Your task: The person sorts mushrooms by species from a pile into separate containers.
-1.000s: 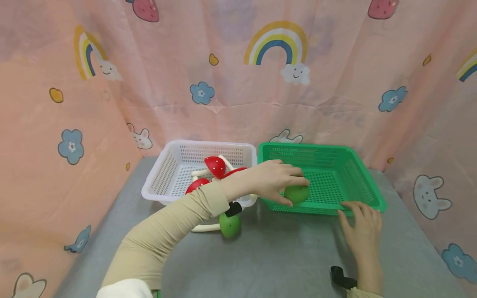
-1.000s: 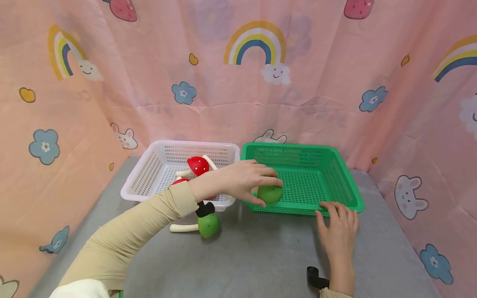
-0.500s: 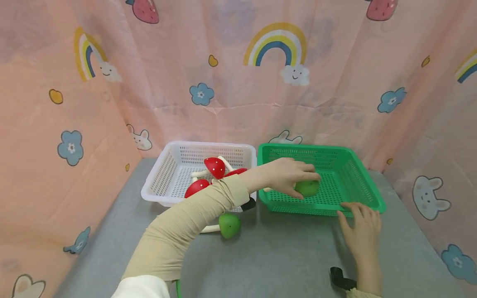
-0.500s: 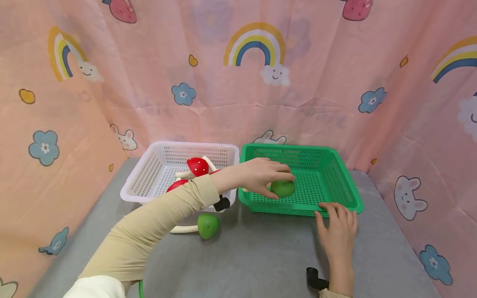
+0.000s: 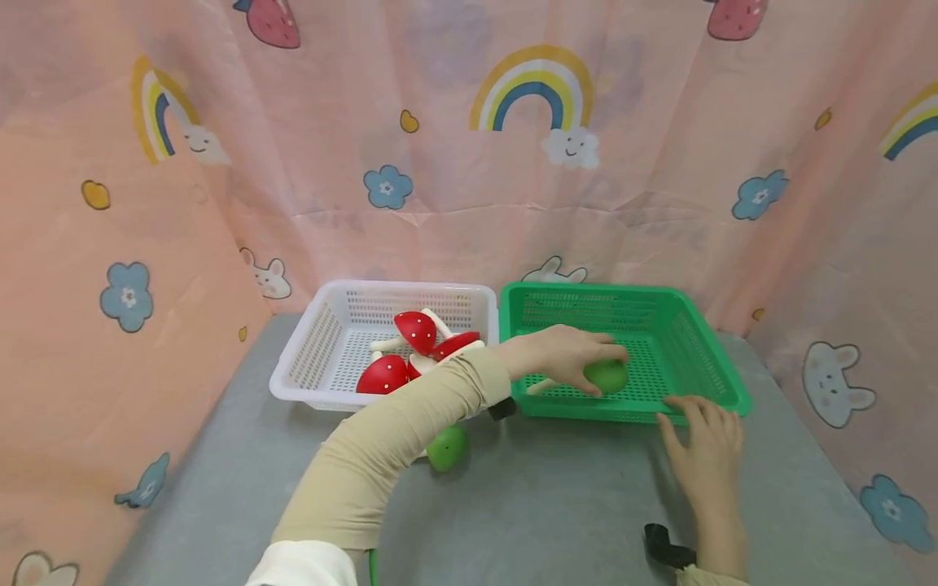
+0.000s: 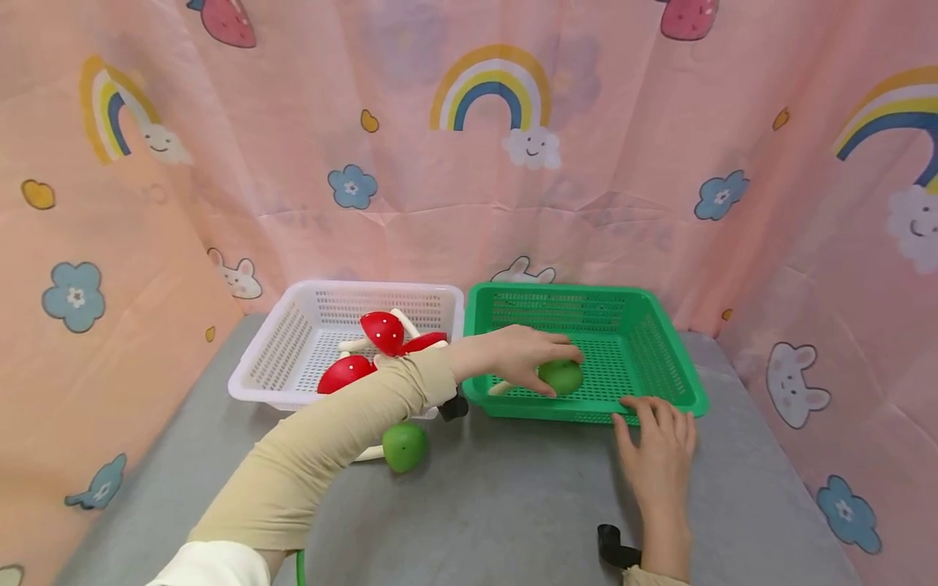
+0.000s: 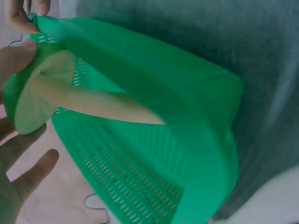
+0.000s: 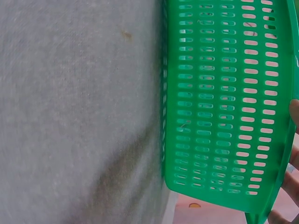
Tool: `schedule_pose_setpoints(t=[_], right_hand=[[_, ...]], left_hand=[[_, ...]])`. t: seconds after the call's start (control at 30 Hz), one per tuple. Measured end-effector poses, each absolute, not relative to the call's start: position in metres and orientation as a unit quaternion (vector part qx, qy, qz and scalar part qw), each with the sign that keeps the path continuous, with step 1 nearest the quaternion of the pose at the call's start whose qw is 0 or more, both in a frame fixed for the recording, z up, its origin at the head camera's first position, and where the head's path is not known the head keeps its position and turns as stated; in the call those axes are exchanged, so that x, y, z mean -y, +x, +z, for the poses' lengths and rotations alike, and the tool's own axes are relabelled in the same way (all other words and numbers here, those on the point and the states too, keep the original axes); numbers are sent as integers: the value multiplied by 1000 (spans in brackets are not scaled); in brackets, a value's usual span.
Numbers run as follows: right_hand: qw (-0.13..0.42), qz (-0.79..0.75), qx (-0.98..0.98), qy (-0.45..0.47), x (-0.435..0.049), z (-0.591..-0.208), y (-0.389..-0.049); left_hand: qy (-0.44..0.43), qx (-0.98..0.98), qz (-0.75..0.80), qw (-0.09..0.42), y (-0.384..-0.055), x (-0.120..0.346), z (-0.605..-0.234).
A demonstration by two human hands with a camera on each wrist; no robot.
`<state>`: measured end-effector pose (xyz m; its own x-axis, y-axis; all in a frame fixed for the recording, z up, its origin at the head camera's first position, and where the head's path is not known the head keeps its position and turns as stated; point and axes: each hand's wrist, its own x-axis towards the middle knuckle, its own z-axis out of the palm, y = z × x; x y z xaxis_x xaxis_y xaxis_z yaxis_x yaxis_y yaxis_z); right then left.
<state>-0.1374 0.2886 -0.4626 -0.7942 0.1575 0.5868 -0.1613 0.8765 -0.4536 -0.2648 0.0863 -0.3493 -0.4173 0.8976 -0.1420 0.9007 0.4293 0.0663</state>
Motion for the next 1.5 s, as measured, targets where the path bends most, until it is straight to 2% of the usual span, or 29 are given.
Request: schedule_pose_setpoints(t=[0.17, 0.43, 0.87, 1.33, 1.5], right_hand=[[314, 257, 914, 4, -288, -463, -139], [317, 258, 913, 6, -287, -463, -140], [315, 256, 914, 7, -284, -462, -139], [315, 253, 915, 0, -286, -464, -137], [315, 255, 914, -3, -289, -465, -137]], left_hand=[[498, -858, 9, 126, -269, -85, -359], [485, -862, -6, 148, -277, -89, -369], [487, -862, -90, 108, -273, -96, -386], [463, -876, -55, 121, -270, -88, -392], [470, -876, -30, 103, -266, -83, -389]])
